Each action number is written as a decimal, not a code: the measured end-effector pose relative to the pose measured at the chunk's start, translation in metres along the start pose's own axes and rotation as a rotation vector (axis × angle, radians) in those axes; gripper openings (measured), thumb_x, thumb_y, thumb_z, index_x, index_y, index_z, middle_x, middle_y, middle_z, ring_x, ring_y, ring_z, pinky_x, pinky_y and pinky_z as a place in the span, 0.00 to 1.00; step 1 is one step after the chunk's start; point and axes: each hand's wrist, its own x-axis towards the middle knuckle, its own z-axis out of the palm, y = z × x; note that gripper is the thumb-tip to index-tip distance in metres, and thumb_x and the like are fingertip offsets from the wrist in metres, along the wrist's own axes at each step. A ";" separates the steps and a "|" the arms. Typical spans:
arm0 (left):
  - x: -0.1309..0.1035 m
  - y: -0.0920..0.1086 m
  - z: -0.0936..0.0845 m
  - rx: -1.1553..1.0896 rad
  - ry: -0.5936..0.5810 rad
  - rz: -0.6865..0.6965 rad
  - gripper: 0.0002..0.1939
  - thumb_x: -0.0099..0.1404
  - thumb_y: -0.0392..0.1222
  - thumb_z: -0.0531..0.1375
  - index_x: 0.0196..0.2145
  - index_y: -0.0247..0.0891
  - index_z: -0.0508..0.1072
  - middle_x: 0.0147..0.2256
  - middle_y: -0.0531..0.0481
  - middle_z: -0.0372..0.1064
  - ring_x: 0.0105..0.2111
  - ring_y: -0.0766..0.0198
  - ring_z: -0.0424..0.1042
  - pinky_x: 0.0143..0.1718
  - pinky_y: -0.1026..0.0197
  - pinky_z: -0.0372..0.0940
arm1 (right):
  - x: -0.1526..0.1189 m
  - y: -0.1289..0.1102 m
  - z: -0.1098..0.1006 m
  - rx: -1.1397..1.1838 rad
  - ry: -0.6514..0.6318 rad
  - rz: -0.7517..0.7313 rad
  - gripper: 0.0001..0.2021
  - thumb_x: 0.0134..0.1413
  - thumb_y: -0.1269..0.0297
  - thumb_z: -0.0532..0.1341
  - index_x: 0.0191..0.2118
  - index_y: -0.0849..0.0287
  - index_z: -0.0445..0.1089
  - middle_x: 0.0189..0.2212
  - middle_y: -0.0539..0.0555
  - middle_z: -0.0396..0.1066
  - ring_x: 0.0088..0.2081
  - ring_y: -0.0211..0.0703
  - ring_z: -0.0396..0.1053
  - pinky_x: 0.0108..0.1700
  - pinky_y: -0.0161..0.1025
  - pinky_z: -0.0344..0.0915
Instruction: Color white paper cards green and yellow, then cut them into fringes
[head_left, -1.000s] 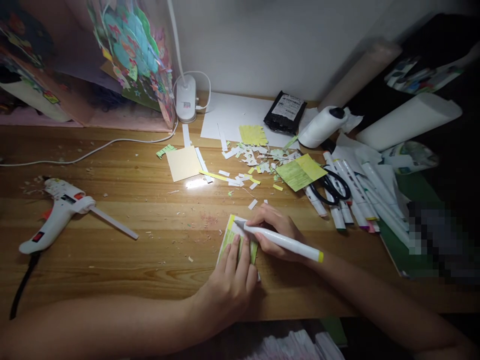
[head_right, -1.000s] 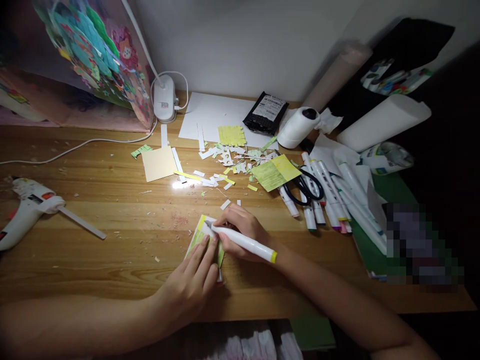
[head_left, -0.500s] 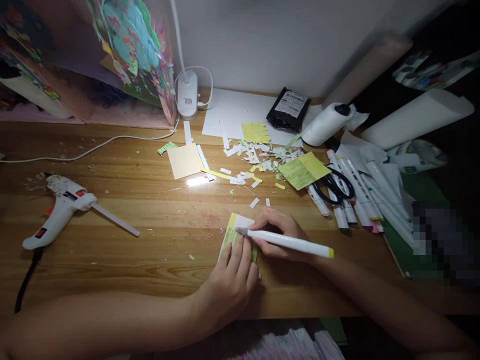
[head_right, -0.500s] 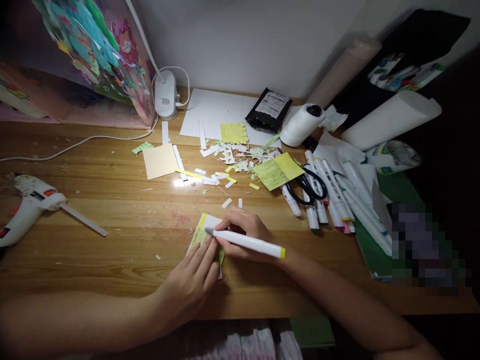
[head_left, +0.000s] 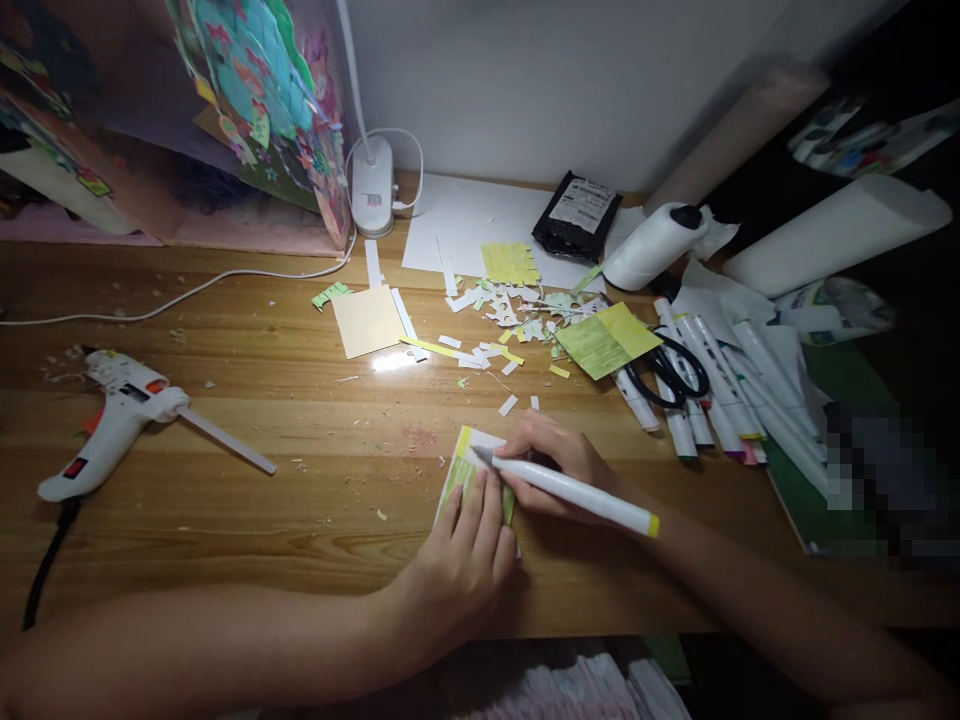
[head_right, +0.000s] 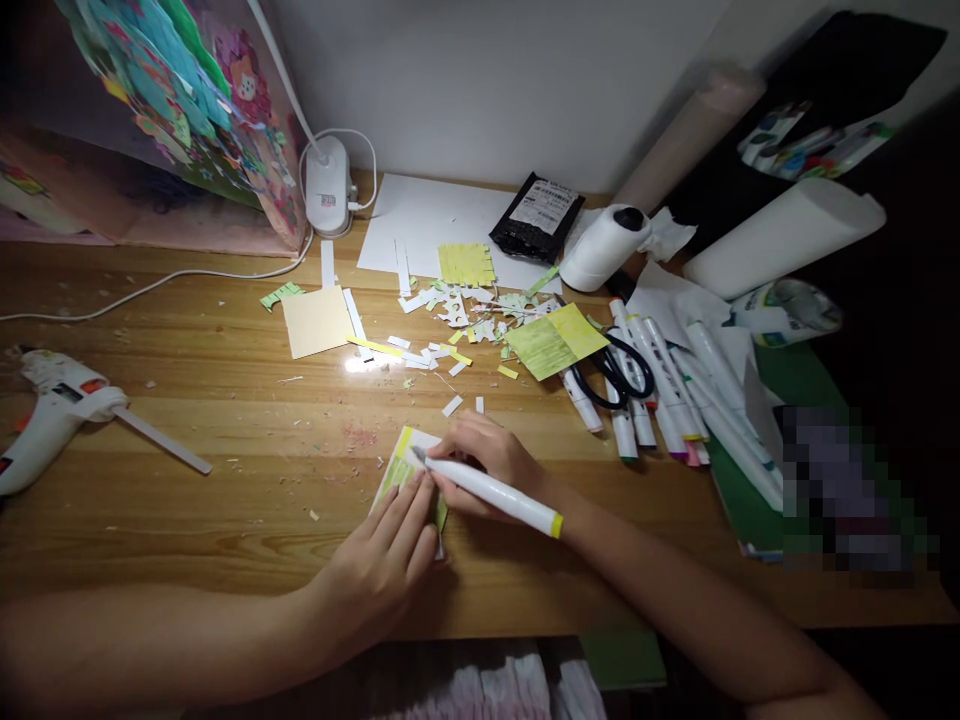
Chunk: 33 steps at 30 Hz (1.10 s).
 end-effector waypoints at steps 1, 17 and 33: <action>0.000 0.000 0.000 0.001 0.001 0.000 0.10 0.65 0.37 0.49 0.35 0.29 0.67 0.48 0.30 0.67 0.50 0.48 0.68 0.50 0.50 0.60 | 0.000 0.000 0.000 0.012 -0.015 -0.011 0.04 0.47 0.70 0.60 0.32 0.57 0.64 0.22 0.49 0.63 0.25 0.39 0.60 0.28 0.36 0.58; -0.001 0.001 0.002 0.013 -0.007 -0.003 0.10 0.65 0.39 0.50 0.35 0.29 0.67 0.51 0.30 0.65 0.52 0.46 0.65 0.49 0.50 0.62 | 0.001 0.001 -0.002 0.004 0.040 0.047 0.06 0.47 0.71 0.60 0.33 0.59 0.65 0.24 0.51 0.64 0.26 0.38 0.61 0.28 0.35 0.59; 0.001 0.001 0.004 -0.010 -0.006 0.000 0.10 0.66 0.37 0.49 0.35 0.28 0.67 0.48 0.30 0.68 0.50 0.45 0.67 0.49 0.50 0.62 | 0.001 -0.002 0.001 0.011 0.010 -0.092 0.05 0.47 0.72 0.59 0.33 0.59 0.64 0.22 0.51 0.65 0.25 0.38 0.59 0.28 0.35 0.59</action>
